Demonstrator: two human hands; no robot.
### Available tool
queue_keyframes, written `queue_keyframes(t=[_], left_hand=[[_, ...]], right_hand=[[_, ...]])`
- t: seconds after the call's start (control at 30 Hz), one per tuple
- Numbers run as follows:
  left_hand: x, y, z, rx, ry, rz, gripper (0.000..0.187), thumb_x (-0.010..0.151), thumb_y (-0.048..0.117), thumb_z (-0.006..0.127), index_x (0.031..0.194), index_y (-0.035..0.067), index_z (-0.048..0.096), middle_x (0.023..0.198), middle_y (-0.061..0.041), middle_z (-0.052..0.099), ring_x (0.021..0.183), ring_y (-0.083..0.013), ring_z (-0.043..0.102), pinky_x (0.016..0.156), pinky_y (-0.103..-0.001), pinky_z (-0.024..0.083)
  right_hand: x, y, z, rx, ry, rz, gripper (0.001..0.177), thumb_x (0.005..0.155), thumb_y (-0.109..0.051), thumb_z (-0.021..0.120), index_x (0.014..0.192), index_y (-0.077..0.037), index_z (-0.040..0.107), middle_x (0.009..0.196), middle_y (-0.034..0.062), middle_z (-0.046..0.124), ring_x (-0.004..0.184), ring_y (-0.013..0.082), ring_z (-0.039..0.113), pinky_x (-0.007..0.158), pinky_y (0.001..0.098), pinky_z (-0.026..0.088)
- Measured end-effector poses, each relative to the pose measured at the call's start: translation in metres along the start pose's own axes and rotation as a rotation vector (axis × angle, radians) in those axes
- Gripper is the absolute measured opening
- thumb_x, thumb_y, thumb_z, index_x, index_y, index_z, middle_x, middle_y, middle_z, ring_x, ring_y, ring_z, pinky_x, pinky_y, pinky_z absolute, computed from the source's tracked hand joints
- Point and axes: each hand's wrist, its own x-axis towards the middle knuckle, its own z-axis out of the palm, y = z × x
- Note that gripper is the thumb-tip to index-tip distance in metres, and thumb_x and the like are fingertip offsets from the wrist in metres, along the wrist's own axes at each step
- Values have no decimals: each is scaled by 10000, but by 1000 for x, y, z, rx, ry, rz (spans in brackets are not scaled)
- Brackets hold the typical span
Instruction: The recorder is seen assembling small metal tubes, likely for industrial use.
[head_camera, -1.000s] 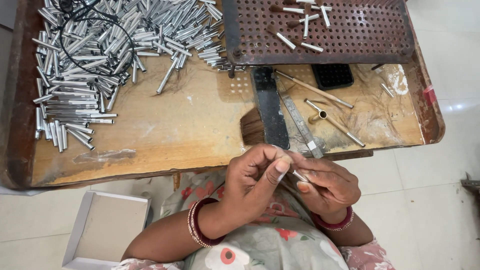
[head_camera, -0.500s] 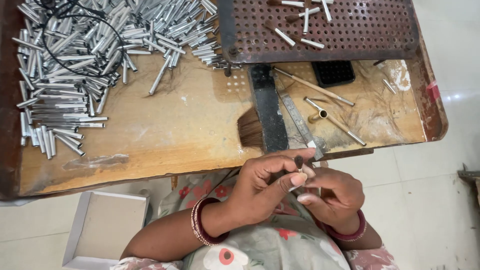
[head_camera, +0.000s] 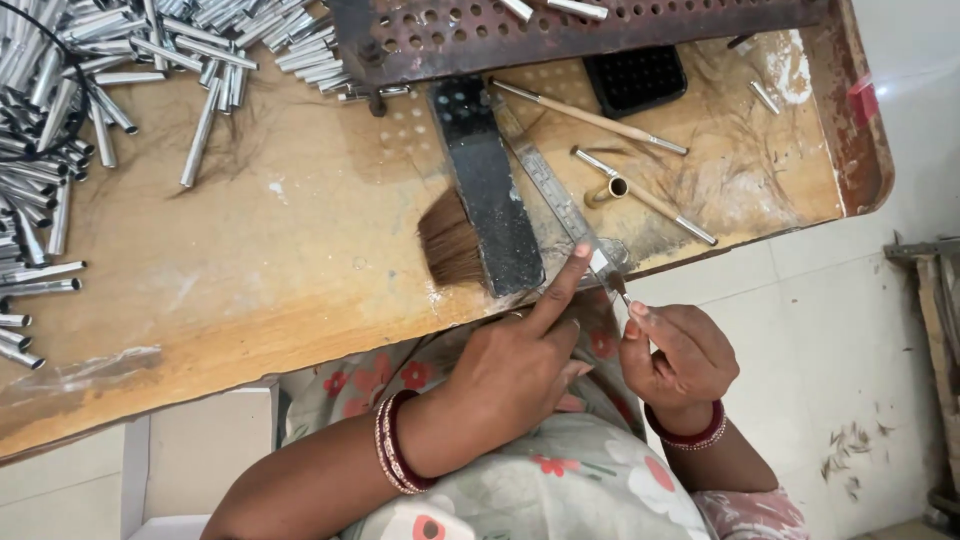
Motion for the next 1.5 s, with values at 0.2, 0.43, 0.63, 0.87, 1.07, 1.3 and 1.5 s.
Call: queue_keyframes(t=[0.2, 0.43, 0.63, 0.87, 1.07, 1.3, 1.5], left_hand=[[3, -6, 12, 105, 8, 15, 292, 814, 178, 806, 871, -70, 663, 1661, -302, 209, 714, -341, 718, 659, -439, 572], [8, 3, 6, 105, -78, -54, 268, 860, 171, 767, 848, -78, 666, 1650, -303, 204, 675, -349, 714, 632, -448, 573], [-1, 15, 1, -205, 428, 177, 159, 966, 73, 675, 1068, -49, 687, 1327, -262, 595, 1056, -403, 701, 863, -428, 606], [-15, 5, -7, -928, 379, -85, 177, 966, 107, 760, 916, -28, 656, 1085, -141, 726, 905, -154, 670, 732, -316, 544], [-22, 10, -47, -463, 634, 94, 202, 989, 106, 753, 1147, 10, 669, 1204, -153, 704, 1023, -197, 714, 873, -297, 590], [-28, -17, -77, -185, 845, -111, 277, 1011, 143, 687, 1259, 31, 637, 1361, -177, 634, 1225, -261, 671, 896, -332, 591], [-20, -20, -102, 90, 534, 10, 712, 742, 240, 863, 1341, -6, 567, 1403, -228, 567, 1298, -436, 548, 1094, -478, 419]], right_hand=[[11, 0, -1, 10, -60, -29, 180, 891, 65, 690, 1058, 4, 721, 806, 124, 675, 670, 243, 629, 616, 323, 505], [17, -7, -7, -29, -86, -49, 163, 870, 59, 720, 1021, -2, 719, 805, 128, 693, 678, 255, 661, 615, 333, 513], [19, -21, -22, 163, -34, 22, 281, 881, 6, 807, 1093, 0, 623, 932, 118, 730, 789, 224, 735, 682, 296, 569], [46, -22, -18, 434, -522, -103, 301, 794, -156, 820, 1075, -97, 729, 852, 38, 774, 688, 155, 718, 609, 292, 551], [130, -30, 2, 239, -494, 45, 140, 795, -169, 821, 876, -80, 749, 733, 71, 737, 580, 168, 687, 505, 321, 531], [240, -33, 23, -444, -80, -330, 190, 958, -180, 731, 1100, -53, 733, 1218, 182, 727, 1000, 346, 721, 880, 414, 565], [165, -49, 9, -49, -314, -182, 271, 904, -128, 748, 1136, 9, 713, 1180, 150, 708, 1042, 336, 688, 897, 438, 531]])
